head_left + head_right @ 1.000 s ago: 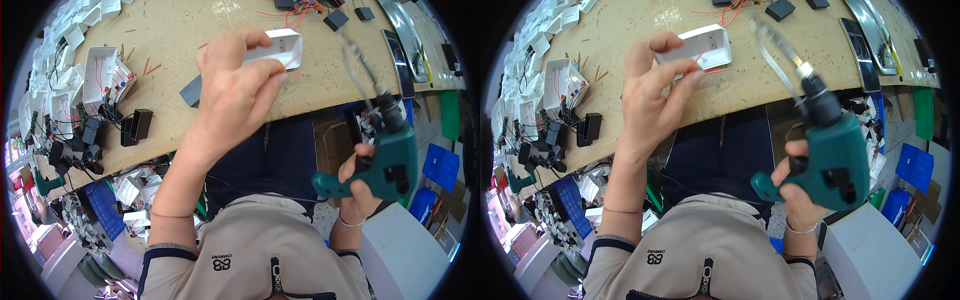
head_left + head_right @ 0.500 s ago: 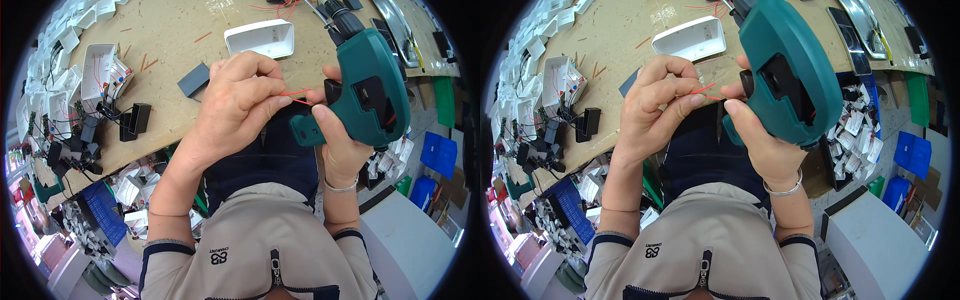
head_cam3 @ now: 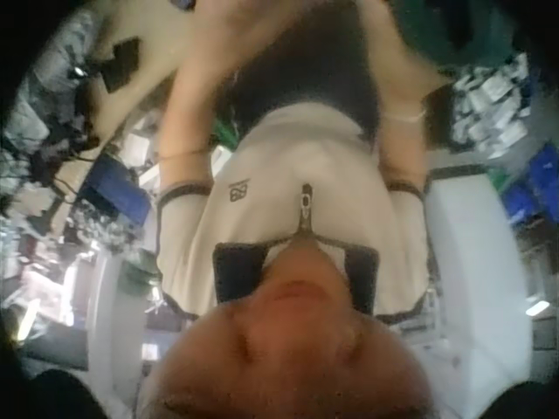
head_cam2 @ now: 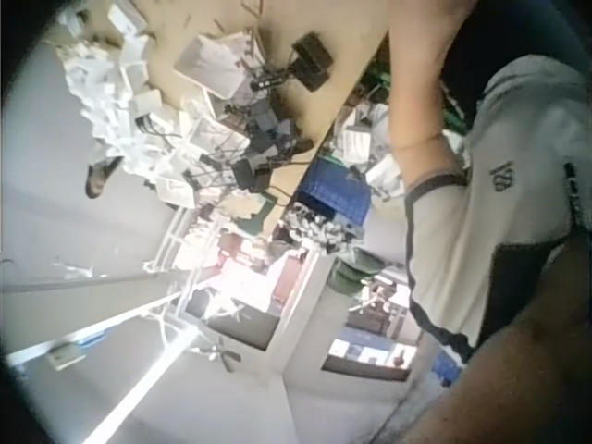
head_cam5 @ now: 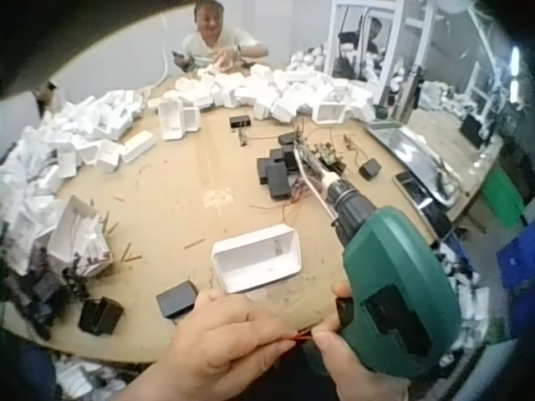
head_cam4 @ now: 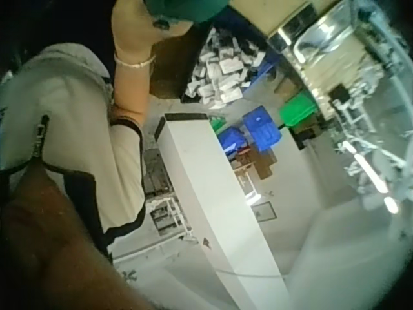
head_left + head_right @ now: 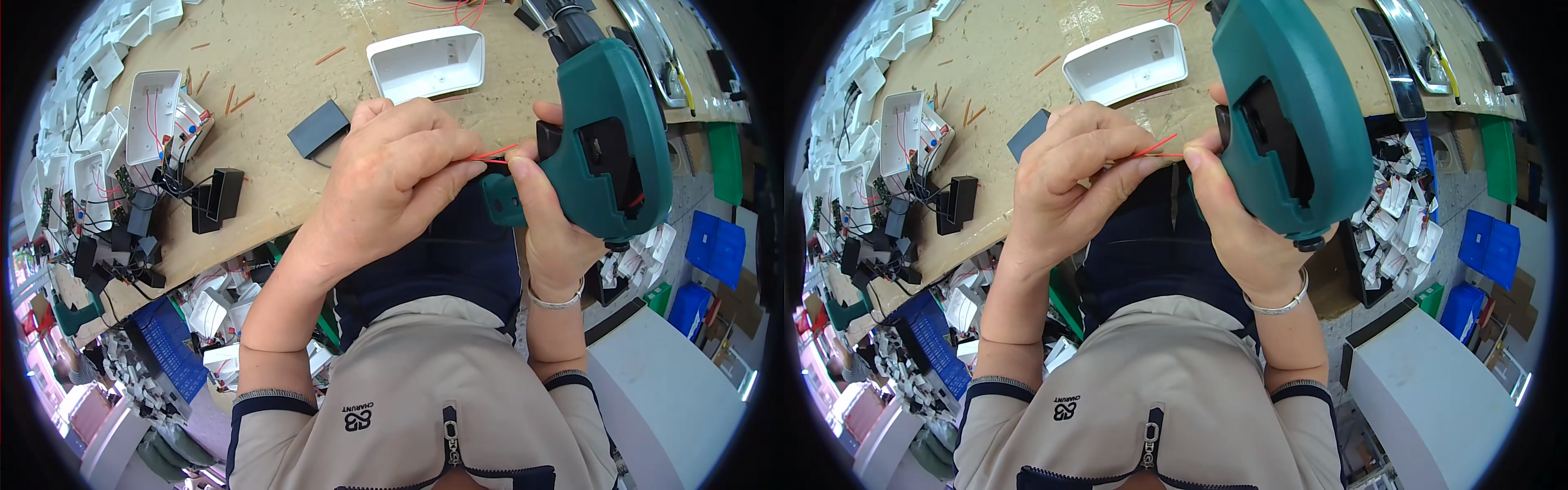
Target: Soldering wires into small white plastic enclosures using a soldering gun at a manual workstation.
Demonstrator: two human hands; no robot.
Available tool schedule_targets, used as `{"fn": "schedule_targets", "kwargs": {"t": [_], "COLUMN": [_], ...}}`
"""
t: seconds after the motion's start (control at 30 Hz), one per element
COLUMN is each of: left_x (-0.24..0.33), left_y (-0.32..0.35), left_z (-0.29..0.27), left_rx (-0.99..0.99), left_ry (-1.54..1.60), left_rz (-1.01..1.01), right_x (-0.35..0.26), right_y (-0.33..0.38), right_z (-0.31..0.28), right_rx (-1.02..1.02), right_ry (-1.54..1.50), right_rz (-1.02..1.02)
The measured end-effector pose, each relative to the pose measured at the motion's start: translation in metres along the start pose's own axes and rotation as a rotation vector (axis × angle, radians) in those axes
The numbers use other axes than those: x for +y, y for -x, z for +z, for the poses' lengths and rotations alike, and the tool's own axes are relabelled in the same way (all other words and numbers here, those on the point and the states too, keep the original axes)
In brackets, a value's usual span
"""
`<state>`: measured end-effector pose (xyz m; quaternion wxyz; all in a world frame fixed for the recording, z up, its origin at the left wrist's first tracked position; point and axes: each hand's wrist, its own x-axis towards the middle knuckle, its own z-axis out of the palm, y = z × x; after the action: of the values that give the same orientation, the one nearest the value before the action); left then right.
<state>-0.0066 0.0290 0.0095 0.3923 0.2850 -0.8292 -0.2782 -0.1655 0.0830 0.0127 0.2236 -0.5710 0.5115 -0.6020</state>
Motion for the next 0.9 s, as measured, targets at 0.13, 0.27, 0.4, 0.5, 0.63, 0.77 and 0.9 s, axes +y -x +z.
{"fn": "schedule_targets", "kwargs": {"t": [0.13, 0.27, 0.4, 0.5, 0.63, 0.77, 0.9], "left_x": [0.001, -0.009, -0.017, -0.022, -0.029, -0.025, -0.029], "left_y": [-0.001, -0.001, -0.006, -0.01, -0.013, -0.018, -0.024], "left_z": [0.004, 0.015, 0.014, 0.015, 0.014, 0.016, 0.018], "left_rx": [0.038, 0.098, 0.156, 0.172, 0.156, 0.142, 0.245], "left_ry": [-0.068, -0.189, -0.356, -0.474, -0.556, -0.61, -0.714], "left_rz": [0.059, 0.135, 0.119, 0.134, 0.16, 0.099, 0.096], "right_x": [0.004, 0.007, 0.005, -0.006, -0.013, -0.017, -0.019], "right_y": [-0.002, -0.003, 0.003, 0.016, 0.039, 0.06, 0.066], "right_z": [-0.001, 0.0, -0.014, -0.027, -0.053, -0.065, -0.065], "right_rx": [-0.043, -0.016, 0.076, 0.167, 0.109, 0.08, 0.047], "right_ry": [0.28, 0.354, 0.137, -0.087, -0.16, -0.143, -0.174], "right_rz": [-0.108, -0.114, 0.002, 0.25, 0.391, 0.472, 0.542]}}
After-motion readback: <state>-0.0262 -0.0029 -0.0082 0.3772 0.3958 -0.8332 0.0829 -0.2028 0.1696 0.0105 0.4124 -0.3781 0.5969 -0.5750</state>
